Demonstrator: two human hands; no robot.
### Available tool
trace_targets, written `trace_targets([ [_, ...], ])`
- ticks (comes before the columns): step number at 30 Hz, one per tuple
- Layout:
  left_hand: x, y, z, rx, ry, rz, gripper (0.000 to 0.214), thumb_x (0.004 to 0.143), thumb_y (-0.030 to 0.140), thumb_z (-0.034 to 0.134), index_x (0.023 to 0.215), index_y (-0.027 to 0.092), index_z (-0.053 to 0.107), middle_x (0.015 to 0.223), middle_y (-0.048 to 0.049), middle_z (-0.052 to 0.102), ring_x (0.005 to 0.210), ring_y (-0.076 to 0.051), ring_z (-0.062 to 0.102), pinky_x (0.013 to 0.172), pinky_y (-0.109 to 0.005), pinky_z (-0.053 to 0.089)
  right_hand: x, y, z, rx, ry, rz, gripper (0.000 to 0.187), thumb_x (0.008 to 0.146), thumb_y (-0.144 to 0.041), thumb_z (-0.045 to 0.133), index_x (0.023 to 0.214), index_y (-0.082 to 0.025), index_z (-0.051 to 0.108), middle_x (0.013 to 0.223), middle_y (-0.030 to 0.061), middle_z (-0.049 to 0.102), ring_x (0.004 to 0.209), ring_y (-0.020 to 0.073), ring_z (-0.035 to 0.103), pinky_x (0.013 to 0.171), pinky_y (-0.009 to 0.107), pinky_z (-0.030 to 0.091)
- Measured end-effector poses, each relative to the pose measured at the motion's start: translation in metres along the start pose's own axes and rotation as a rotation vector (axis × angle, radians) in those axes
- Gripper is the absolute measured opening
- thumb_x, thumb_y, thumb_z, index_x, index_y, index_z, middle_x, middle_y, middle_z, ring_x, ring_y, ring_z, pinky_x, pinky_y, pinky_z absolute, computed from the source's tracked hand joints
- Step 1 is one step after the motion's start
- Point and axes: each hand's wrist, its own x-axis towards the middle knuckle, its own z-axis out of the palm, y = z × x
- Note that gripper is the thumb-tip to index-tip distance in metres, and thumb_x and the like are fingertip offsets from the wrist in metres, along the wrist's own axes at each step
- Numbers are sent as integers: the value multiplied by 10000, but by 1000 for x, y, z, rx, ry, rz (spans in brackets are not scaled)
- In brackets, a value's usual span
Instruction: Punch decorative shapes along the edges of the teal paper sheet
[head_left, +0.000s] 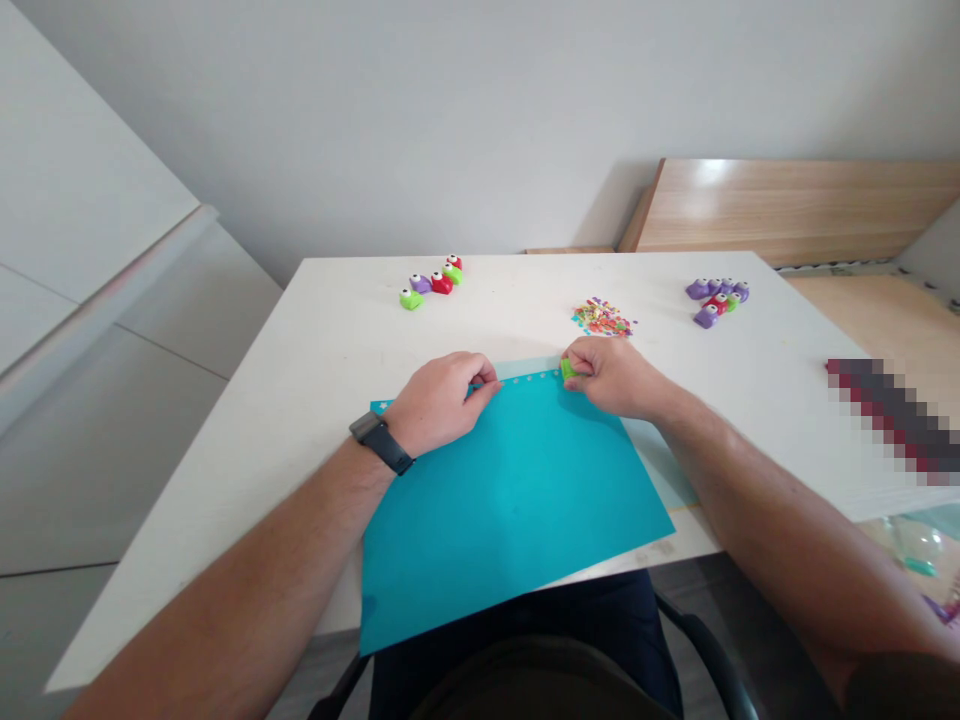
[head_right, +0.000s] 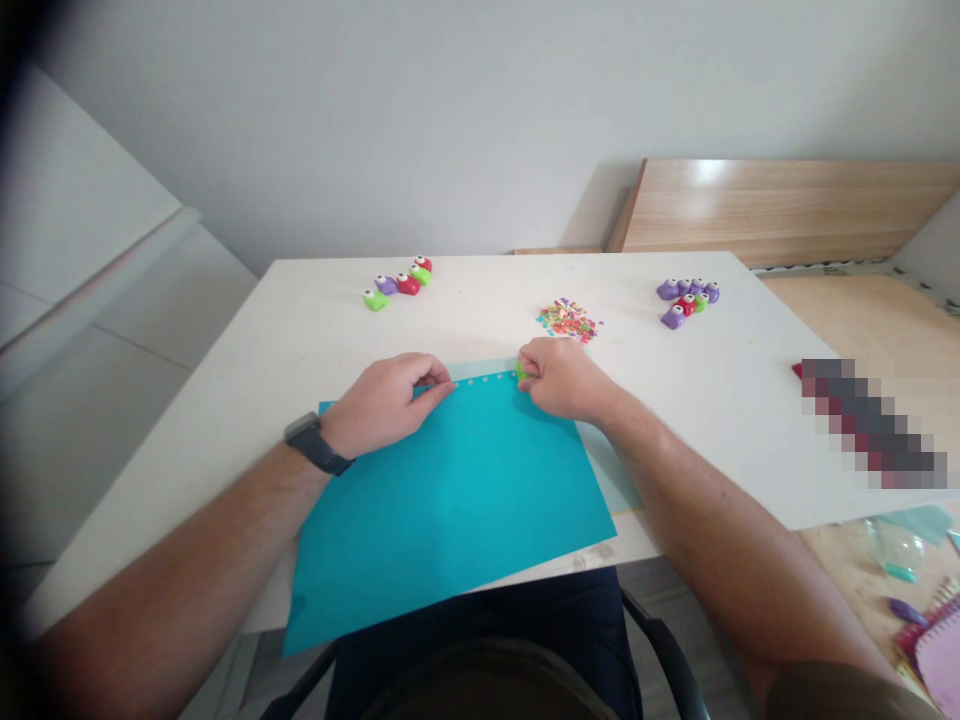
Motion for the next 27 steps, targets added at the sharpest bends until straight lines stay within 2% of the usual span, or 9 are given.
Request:
trace_targets([
  [16,0,-1,1,1,-4,8,195,960,358,544,917,207,660,913,-34,695,850,-199,629,743,-326,457,0,-3,1,-38,15,29,290,730,-185,631,650,-186,353,682,-24,565,660,114,483,614,241,291],
  [27,0,3,-3,5,-14,-3,221,957,372,526,922,204,665,919,-51,704,847,-210,637,735,-334,462,-2,-2,-15,169,-10,9,337,718,-242,660,639,-208,335,703,11,574,781,182,570,683,265,383],
])
